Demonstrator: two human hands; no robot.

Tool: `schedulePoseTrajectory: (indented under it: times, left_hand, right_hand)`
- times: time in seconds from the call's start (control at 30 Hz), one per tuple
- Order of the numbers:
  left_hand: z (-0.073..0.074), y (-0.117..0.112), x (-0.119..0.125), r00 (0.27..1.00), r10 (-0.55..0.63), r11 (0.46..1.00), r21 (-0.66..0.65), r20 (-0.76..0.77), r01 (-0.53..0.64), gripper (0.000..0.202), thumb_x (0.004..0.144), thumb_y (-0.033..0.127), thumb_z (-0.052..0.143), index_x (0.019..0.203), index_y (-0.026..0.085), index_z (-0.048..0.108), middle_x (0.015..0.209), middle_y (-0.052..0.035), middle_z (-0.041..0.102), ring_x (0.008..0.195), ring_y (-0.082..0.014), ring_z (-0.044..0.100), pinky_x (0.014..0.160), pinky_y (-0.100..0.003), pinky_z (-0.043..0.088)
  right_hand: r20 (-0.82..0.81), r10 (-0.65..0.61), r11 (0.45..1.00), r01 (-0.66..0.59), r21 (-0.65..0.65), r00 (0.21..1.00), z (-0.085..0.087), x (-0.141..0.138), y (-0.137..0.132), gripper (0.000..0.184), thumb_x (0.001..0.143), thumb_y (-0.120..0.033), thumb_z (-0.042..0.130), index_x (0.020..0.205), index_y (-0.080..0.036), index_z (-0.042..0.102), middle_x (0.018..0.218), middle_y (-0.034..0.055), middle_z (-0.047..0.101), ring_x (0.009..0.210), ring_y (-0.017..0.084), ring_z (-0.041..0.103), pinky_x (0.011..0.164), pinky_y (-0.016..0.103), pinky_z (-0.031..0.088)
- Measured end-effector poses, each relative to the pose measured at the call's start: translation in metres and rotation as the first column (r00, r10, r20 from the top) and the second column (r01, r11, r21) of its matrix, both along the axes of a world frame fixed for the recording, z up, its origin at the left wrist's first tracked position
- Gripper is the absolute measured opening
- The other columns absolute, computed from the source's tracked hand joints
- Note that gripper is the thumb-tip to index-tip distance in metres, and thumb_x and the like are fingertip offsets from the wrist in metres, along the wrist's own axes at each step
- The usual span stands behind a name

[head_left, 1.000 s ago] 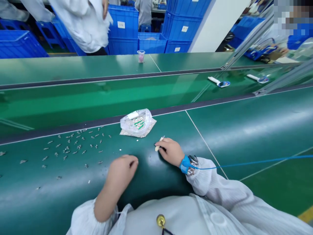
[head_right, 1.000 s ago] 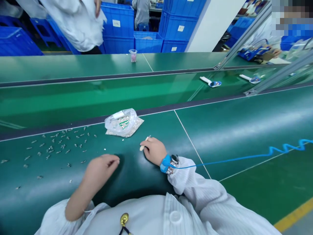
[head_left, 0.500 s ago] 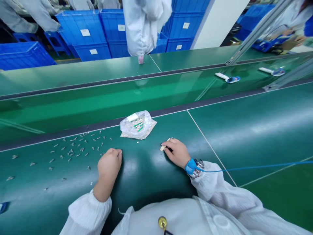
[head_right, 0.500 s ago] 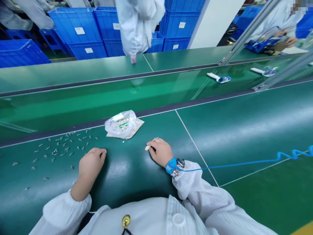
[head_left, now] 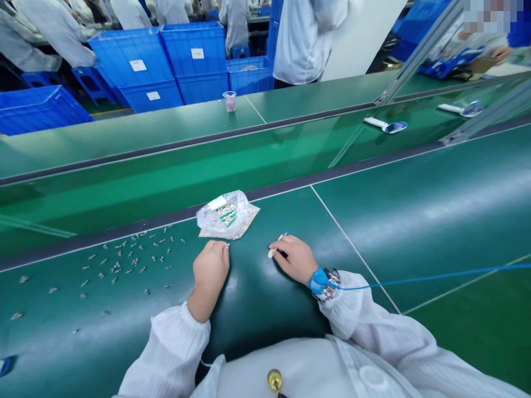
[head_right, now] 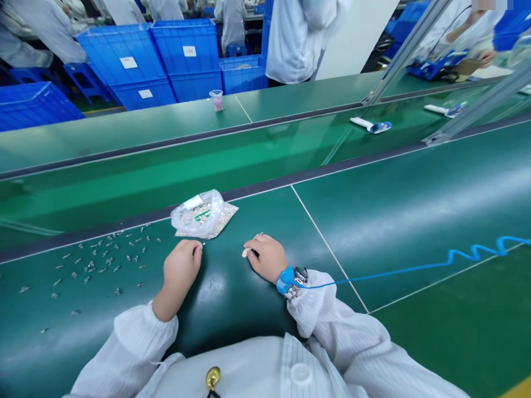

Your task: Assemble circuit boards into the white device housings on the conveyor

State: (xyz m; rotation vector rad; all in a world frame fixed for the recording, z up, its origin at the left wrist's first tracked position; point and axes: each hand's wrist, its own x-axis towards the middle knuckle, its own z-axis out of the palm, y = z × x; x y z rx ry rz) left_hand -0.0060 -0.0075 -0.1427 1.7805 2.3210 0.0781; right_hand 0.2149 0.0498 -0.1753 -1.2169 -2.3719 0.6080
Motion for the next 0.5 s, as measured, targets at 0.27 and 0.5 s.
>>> schedulePoseTrajectory:
  times: [0.27,0.5]
  left_hand:
    - [-0.014,0.008,0.003,0.999,0.044,0.999,0.027,0.032,-0.045,0.021,0.091,0.031,0.056,0.102,0.015,0.062,0.103,-0.0057,0.065,0.088,-0.0168,0.063,0.077,-0.037,0.054]
    - [-0.017,0.011,0.001,0.998,0.059,0.998,0.013,0.004,-0.059,0.021,0.091,0.031,0.055,0.103,0.015,0.061,0.105,-0.0061,0.064,0.089,-0.0167,0.063,0.077,-0.036,0.054]
  right_hand:
    - [-0.024,-0.012,1.0,0.012,-0.008,1.0,-0.001,0.0,-0.001,0.021,0.082,-0.017,0.052,0.088,-0.019,0.072,0.081,0.0066,0.068,0.079,0.019,0.059,0.073,0.03,0.045]
    - [-0.045,-0.026,0.999,0.025,-0.028,0.999,-0.007,-0.002,-0.001,0.021,0.082,-0.017,0.051,0.087,-0.019,0.072,0.079,0.0066,0.067,0.078,0.018,0.057,0.072,0.028,0.042]
